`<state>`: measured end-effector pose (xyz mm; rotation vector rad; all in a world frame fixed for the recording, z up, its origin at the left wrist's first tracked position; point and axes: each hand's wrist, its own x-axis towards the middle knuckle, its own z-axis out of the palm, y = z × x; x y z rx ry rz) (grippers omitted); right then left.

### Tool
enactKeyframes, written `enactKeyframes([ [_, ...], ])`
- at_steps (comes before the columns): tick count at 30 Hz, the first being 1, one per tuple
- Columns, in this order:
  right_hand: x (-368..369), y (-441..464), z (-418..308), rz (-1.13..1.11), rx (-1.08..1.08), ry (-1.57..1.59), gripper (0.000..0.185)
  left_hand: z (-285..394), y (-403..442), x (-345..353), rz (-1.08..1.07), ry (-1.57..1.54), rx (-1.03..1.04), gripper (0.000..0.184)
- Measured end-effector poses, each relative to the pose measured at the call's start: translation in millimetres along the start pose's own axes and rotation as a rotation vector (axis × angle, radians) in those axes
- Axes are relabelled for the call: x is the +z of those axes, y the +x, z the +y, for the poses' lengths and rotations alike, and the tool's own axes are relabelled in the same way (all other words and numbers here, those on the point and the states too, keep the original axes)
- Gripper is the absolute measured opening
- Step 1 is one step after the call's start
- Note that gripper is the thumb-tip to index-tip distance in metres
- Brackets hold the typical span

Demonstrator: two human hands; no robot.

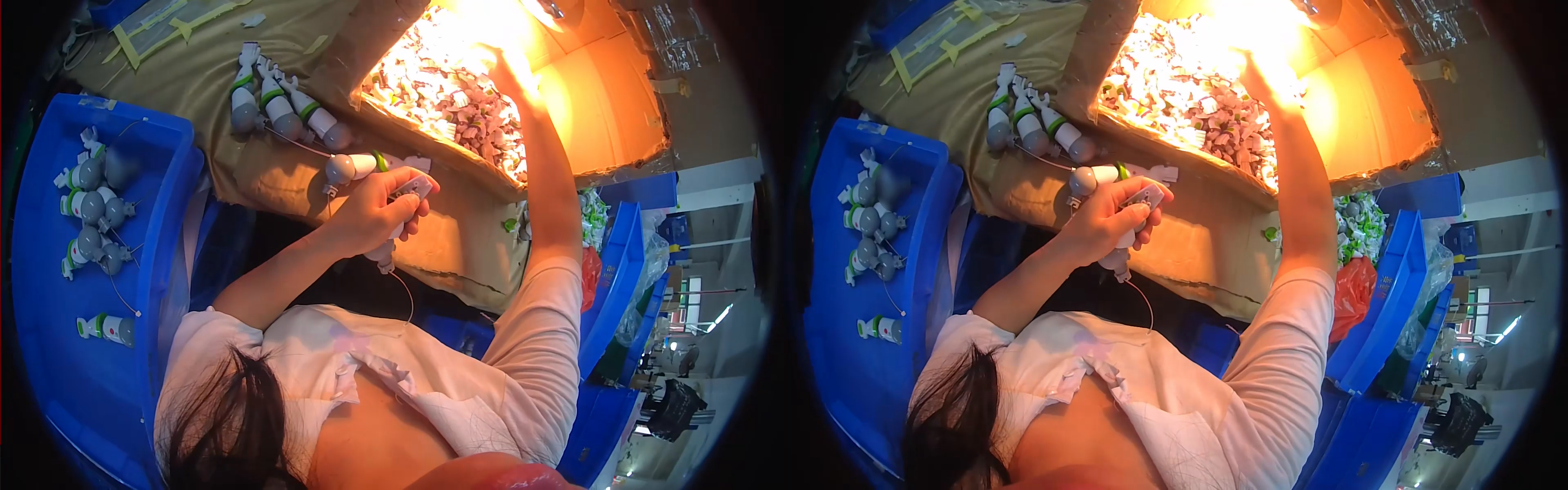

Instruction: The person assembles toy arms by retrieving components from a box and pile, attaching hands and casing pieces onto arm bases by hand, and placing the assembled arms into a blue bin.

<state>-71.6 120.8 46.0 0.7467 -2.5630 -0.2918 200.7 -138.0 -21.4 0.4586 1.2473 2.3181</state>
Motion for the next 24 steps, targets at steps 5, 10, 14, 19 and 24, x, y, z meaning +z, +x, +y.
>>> enactKeyframes([
  [5, -21, 27, -31, -0.296, -0.226, 0.162, 0.024, 3, -8, -4, 0.014, 0.013, -0.013, 0.027],
  [10, -10, 17, -12, 0.369, -0.468, -0.179, 0.018, 2, -10, -10, 0.041, -0.022, 0.046, 0.023],
  [14, -26, -21, -34, 0.331, 0.136, 0.172, 0.018, 3, -5, -6, 0.013, -0.022, 0.07, 0.022],
  [19, -77, -76, -82, 0.011, 0.393, 0.951, 0.018, 13, -1, 4, -0.007, -0.04, 0.148, 0.024],
  [24, -99, -117, -110, 0.106, 0.271, 0.922, 0.01, 17, -4, 16, 0.009, 0.015, 0.138, 0.023],
])
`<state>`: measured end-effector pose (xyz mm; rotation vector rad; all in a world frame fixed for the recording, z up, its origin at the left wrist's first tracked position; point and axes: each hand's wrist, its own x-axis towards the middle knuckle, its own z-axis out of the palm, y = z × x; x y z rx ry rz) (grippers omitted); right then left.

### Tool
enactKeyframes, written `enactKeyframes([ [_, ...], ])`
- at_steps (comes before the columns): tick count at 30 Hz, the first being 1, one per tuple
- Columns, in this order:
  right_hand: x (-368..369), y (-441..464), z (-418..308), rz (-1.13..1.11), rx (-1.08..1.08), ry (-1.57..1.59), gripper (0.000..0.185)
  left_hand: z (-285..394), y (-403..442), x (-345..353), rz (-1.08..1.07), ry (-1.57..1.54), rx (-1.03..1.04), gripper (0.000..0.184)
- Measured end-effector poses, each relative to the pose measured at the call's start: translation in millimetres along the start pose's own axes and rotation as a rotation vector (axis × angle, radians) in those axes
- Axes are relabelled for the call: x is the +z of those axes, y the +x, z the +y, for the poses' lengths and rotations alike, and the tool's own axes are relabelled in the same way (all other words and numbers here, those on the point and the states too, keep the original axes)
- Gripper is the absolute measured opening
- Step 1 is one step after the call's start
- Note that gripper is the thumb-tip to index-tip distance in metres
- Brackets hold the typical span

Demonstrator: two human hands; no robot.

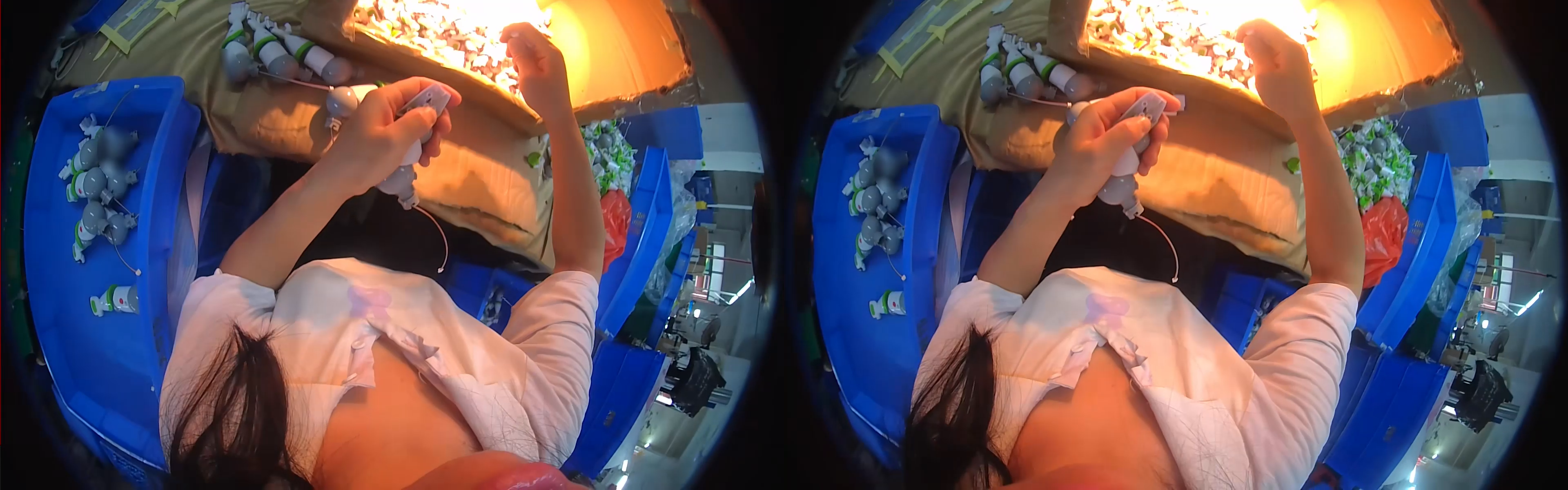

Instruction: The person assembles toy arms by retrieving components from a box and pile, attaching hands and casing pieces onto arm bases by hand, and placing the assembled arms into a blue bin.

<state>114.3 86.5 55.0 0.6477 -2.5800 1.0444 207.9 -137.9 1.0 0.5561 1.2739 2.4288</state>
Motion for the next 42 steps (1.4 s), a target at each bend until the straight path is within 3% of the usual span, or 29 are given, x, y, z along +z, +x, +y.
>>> enactKeyframes([
  [5, -8, -29, -37, 0.013, -0.111, -0.056, 0.012, -7, 0, 11, -0.037, 0.036, 0.029, 0.023],
  [11, -18, -57, -94, -0.241, -0.28, -0.04, 0.014, -9, 0, 27, -0.026, 0.21, 0.093, 0.023],
  [13, -24, -59, -108, -0.319, 0.034, -0.045, 0.016, -9, 0, 32, -0.009, 0.241, 0.087, 0.023],
  [19, -31, -50, -99, -0.42, 0.036, -0.142, 0.017, -11, -2, 40, -0.01, 0.382, 0.078, 0.025],
  [25, -22, -53, -97, -0.41, 0.0, -0.236, 0.019, -27, -5, 46, 0.051, 0.659, 0.234, 0.02],
  [28, -21, -65, -93, -0.405, 0.126, -0.136, 0.02, -35, -6, 47, 0.043, 0.704, 0.231, 0.019],
  [30, -20, -80, -80, -0.369, 0.106, -0.18, 0.029, -43, -8, 52, 0.045, 0.662, 0.181, 0.018],
  [31, -15, -89, -71, -0.242, 0.108, -0.105, 0.035, -49, -4, 52, 0.029, 0.649, 0.181, 0.018],
  [33, -13, -107, -55, -0.066, 0.143, -0.055, 0.046, -62, 4, 50, -0.009, 0.324, 0.0, 0.018],
  [34, -17, -115, -42, -0.066, 0.146, -0.061, 0.046, -64, 9, 48, -0.013, 0.319, 0.001, 0.018],
  [36, -36, -125, 1, 0.038, 0.291, 0.021, 0.034, -65, 20, 43, 0.048, 0.209, -0.05, 0.018],
  [38, -62, -143, 62, 0.16, 0.32, -0.334, 0.021, -66, 23, 38, 0.059, 0.173, -0.061, 0.019],
  [42, -70, -157, 99, 0.035, 0.197, -0.606, 0.014, -62, 22, 46, 0.017, 0.116, -0.116, 0.02],
])
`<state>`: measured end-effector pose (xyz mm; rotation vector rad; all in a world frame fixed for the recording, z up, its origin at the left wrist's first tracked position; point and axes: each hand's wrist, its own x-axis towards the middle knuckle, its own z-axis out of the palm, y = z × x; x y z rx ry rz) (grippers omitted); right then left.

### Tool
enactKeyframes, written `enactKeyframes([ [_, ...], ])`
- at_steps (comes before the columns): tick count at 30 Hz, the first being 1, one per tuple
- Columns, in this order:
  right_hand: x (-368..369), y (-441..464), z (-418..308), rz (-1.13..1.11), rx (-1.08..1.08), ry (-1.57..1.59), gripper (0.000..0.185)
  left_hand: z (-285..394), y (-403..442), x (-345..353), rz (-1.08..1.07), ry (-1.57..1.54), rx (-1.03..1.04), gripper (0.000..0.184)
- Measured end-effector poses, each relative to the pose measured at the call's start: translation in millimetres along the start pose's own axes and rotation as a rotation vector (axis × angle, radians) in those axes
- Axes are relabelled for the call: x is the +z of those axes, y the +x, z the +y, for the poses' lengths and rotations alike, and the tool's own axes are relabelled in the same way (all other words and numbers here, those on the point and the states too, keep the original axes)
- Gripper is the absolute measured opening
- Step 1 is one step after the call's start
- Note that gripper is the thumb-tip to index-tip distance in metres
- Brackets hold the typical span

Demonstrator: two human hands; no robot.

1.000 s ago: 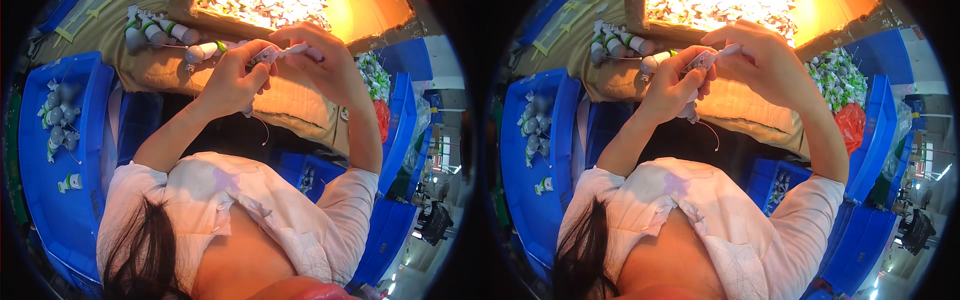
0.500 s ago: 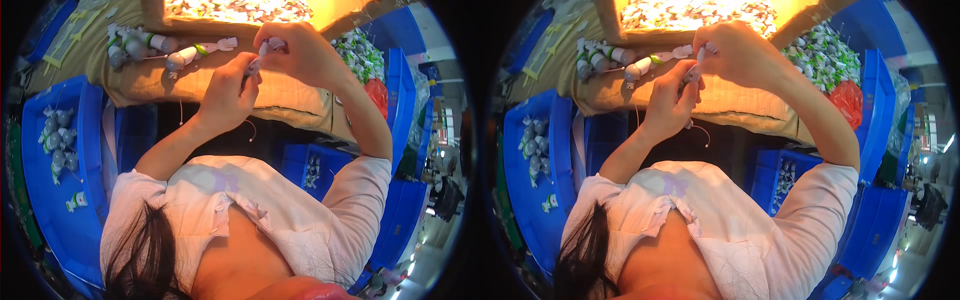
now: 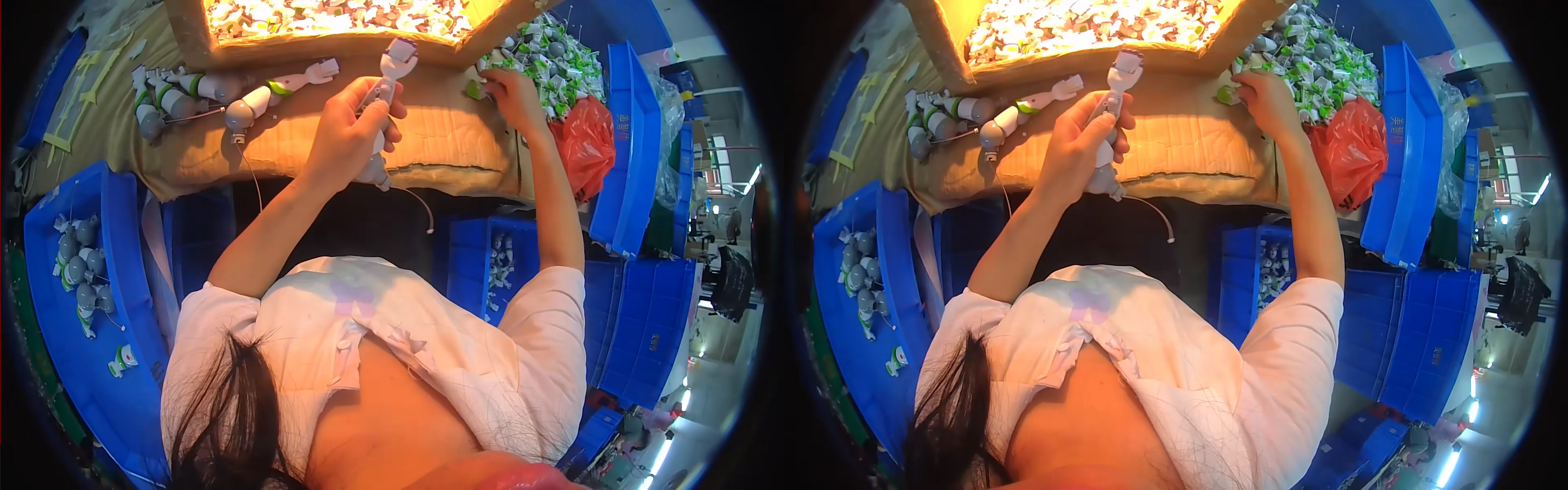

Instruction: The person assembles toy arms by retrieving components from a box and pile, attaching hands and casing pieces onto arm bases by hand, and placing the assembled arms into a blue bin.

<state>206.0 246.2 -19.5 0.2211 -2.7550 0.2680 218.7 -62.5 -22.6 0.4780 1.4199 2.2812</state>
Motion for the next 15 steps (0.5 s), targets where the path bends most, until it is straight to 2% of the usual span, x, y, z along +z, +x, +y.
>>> enactKeyframes([
  [3, 4, 2, -5, -0.082, -0.093, -0.062, 0.017, -4, -3, 5, -0.038, -0.028, -0.035, 0.022],
  [5, -7, 2, -18, -0.156, 0.058, 0.173, 0.016, -7, -5, 5, -0.055, -0.037, -0.049, 0.023],
  [6, -9, 2, -6, -0.153, 0.06, 0.172, 0.016, -7, -5, 4, -0.061, -0.04, -0.047, 0.024],
  [8, -19, 1, 35, 0.264, 0.151, 0.075, 0.018, -6, -6, 3, -0.062, -0.043, -0.049, 0.025],
  [9, -24, -1, 46, 0.261, 0.152, 0.078, 0.018, -3, -7, 3, -0.073, -0.043, -0.049, 0.025],
  [11, -36, -5, 67, 0.036, 0.392, -0.171, 0.019, -1, -7, 3, -0.086, -0.043, -0.048, 0.024],
  [13, -21, -7, 87, 0.017, 0.351, -0.157, 0.021, -2, -6, 6, -0.097, -0.076, -0.082, 0.022],
  [15, -11, -3, 71, -0.03, 0.359, -0.368, 0.027, -5, -5, 9, -0.111, -0.093, -0.075, 0.022],
])
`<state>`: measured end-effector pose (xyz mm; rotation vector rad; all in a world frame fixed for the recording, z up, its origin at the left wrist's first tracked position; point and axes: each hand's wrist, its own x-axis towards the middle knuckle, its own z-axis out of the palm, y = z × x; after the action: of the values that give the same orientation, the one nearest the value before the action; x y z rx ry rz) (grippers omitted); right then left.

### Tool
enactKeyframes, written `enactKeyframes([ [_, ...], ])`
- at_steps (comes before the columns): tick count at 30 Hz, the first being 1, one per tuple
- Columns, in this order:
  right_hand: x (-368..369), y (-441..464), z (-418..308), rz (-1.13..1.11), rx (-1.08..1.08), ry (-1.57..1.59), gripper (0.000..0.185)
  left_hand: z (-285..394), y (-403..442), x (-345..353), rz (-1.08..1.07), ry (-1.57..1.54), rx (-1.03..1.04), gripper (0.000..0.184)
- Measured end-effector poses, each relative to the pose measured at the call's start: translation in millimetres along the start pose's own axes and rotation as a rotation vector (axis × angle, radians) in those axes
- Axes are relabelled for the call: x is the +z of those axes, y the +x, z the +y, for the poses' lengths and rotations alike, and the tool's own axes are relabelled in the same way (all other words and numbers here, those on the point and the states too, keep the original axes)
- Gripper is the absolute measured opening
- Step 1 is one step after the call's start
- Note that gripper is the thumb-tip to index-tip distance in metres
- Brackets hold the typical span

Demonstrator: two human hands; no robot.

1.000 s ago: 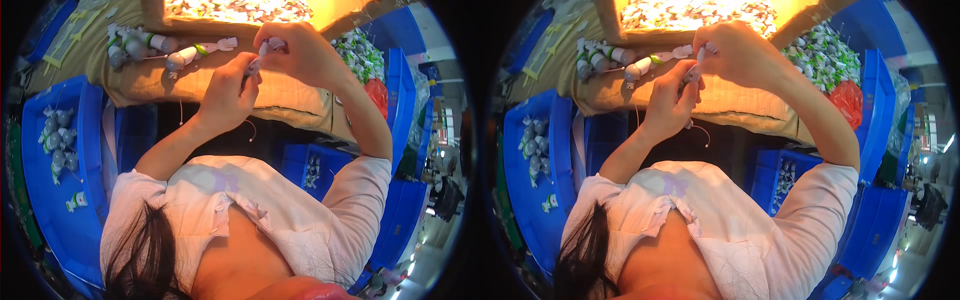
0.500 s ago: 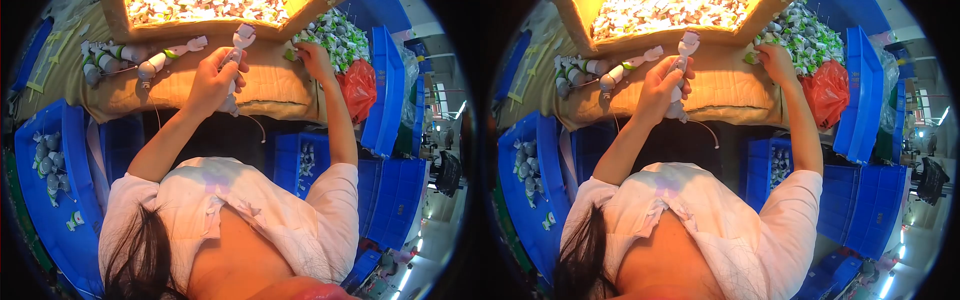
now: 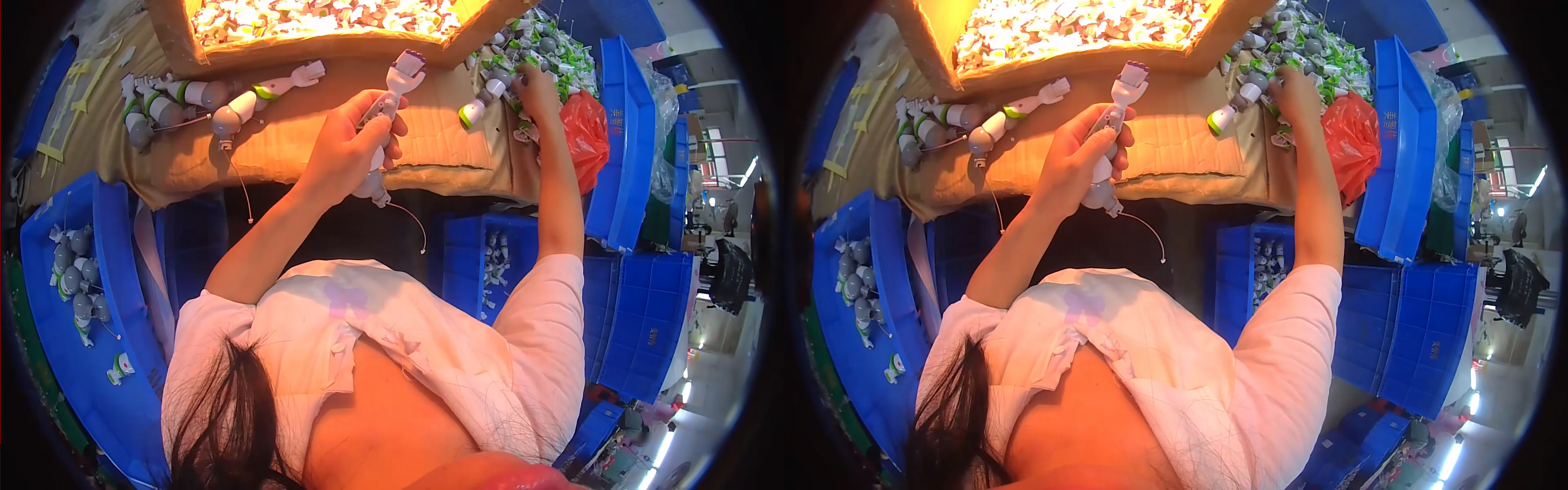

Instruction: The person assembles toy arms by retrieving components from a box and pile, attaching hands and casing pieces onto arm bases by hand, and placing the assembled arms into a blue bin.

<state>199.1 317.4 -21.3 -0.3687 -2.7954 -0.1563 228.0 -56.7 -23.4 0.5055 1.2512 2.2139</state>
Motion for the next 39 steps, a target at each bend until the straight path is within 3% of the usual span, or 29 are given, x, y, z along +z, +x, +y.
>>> enactKeyframes([
  [2, 7, 1, 4, 0.08, -0.094, -0.053, 0.029, -1, -2, 1, -0.003, -0.012, 0.003, 0.022],
  [4, 5, 8, 8, -0.041, -0.005, 0.245, 0.026, 4, -4, -1, -0.01, -0.014, 0.019, 0.021],
  [10, -17, -10, 1, 0.11, 0.006, 0.588, 0.022, 9, -6, -8, -0.042, -0.092, 0.102, 0.021],
  [11, -44, -27, -33, 0.096, 0.06, 0.795, 0.021, 9, -6, -8, -0.028, -0.091, 0.095, 0.021],
  [13, -83, -56, -92, -0.006, -0.036, 1.153, 0.02, 8, -5, -6, -0.063, -0.096, 0.14, 0.021],
  [17, -105, -92, -164, -0.304, -0.397, 1.446, 0.02, 7, -7, -1, -0.07, -0.158, 0.158, 0.022],
  [20, -93, -99, -195, -0.283, -0.313, 1.614, 0.021, 12, -11, -3, -0.064, -0.114, 0.239, 0.022],
  [21, -82, -96, -198, -0.181, -0.36, 1.675, 0.024, 15, -13, -6, -0.036, -0.11, 0.241, 0.022],
  [24, -83, -99, -203, -0.234, -0.253, 1.47, 0.022, 18, -15, -13, 0.023, -0.082, 0.249, 0.022],
  [33, -94, -107, -208, -0.28, -0.225, 1.619, 0.032, 22, -13, -11, 0.039, 0.027, 0.304, 0.022],
  [39, -102, -108, -214, -0.29, -0.187, 1.717, 0.026, 23, -14, -12, 0.036, 0.076, 0.345, 0.022],
])
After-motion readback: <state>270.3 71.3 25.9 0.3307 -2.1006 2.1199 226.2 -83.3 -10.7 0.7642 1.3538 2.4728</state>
